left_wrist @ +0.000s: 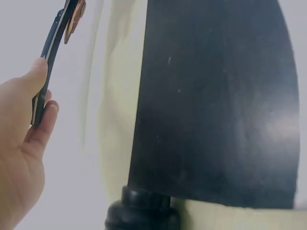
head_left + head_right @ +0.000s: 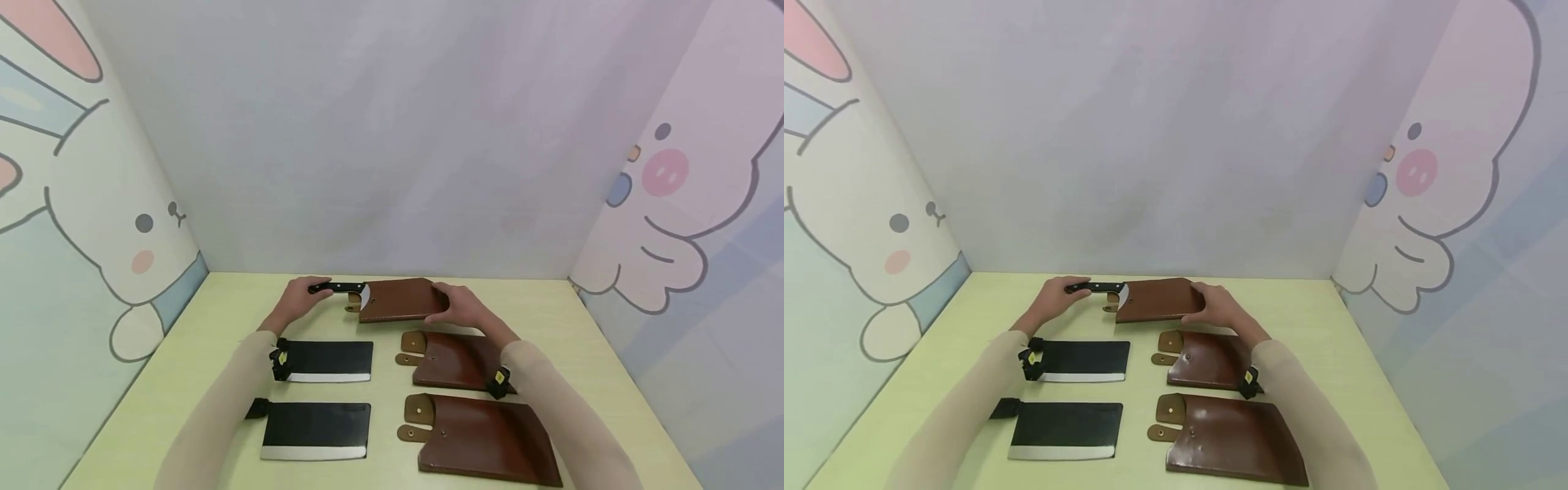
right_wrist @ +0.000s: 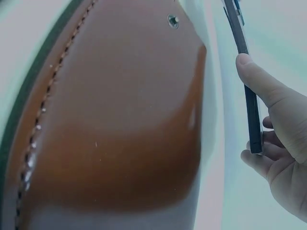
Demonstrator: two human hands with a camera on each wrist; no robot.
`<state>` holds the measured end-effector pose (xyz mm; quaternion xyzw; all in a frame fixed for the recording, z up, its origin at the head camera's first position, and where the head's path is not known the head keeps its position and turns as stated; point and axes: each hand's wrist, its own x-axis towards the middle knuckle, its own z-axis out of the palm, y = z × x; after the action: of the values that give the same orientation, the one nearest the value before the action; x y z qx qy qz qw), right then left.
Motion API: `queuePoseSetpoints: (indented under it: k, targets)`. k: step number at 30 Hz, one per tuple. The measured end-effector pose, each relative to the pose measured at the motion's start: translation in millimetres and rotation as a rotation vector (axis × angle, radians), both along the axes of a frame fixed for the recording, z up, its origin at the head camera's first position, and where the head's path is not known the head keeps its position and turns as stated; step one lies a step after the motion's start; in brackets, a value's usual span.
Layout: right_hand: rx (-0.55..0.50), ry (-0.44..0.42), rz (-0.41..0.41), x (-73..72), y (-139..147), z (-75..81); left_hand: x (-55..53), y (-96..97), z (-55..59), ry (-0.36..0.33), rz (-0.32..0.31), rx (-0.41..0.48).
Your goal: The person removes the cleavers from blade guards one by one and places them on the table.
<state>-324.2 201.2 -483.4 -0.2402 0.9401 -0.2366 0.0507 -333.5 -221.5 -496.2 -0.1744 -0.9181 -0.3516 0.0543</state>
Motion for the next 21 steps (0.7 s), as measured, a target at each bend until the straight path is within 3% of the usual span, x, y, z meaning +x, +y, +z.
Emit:
queuePoseSetpoints:
  k: [13,21]
  targets:
    - [-0.066,0.035,0.005,24.5,4,7.2,26.3,-1.2,11.4,0.071,0.009,0.064]
    - [-0.112,0.109,-0.013,39.1,8,7.8,35.4,1.6,17.8,0.114,0.01,0.119]
